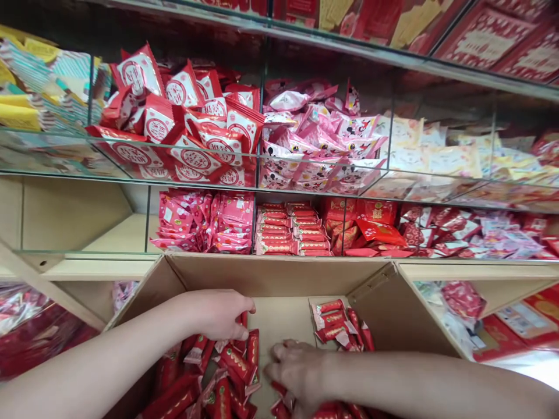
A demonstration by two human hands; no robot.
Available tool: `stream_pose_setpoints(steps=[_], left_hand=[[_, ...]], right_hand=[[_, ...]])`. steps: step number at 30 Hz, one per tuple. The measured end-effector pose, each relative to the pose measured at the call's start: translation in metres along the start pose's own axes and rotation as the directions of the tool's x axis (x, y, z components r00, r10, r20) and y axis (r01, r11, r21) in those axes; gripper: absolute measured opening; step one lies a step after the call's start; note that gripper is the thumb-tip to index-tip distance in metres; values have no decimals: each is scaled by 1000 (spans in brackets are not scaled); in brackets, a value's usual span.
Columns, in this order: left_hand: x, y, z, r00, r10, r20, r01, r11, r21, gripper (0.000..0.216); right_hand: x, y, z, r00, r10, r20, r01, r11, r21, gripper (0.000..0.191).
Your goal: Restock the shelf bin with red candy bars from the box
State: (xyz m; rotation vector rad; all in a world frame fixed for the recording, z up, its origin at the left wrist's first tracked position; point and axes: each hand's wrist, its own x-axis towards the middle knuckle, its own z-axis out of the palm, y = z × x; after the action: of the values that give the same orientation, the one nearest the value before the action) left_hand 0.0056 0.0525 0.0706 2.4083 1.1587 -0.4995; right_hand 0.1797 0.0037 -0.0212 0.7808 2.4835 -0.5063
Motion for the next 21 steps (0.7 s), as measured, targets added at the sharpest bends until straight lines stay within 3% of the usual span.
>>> stream_pose_setpoints(steps=[4, 11, 18, 21], left_hand=[[0, 0, 4, 1000, 7, 7, -7, 1000, 18, 29], [2, 1, 7, 1000, 27, 1, -27, 999, 19, 28], [2, 1, 7, 1000, 11, 7, -11, 1000, 27, 28], [1, 3, 6, 1000, -10, 4, 10, 1000, -4, 27]], right_hand=[[-1, -16, -1, 987, 56, 152, -53, 998, -23, 50], [12, -31, 27, 946, 267, 186, -262, 964, -50, 42], [7, -28, 23, 975, 92, 200, -86, 995, -41, 42], [6, -30, 22, 952, 146, 270, -147, 989, -16, 44]])
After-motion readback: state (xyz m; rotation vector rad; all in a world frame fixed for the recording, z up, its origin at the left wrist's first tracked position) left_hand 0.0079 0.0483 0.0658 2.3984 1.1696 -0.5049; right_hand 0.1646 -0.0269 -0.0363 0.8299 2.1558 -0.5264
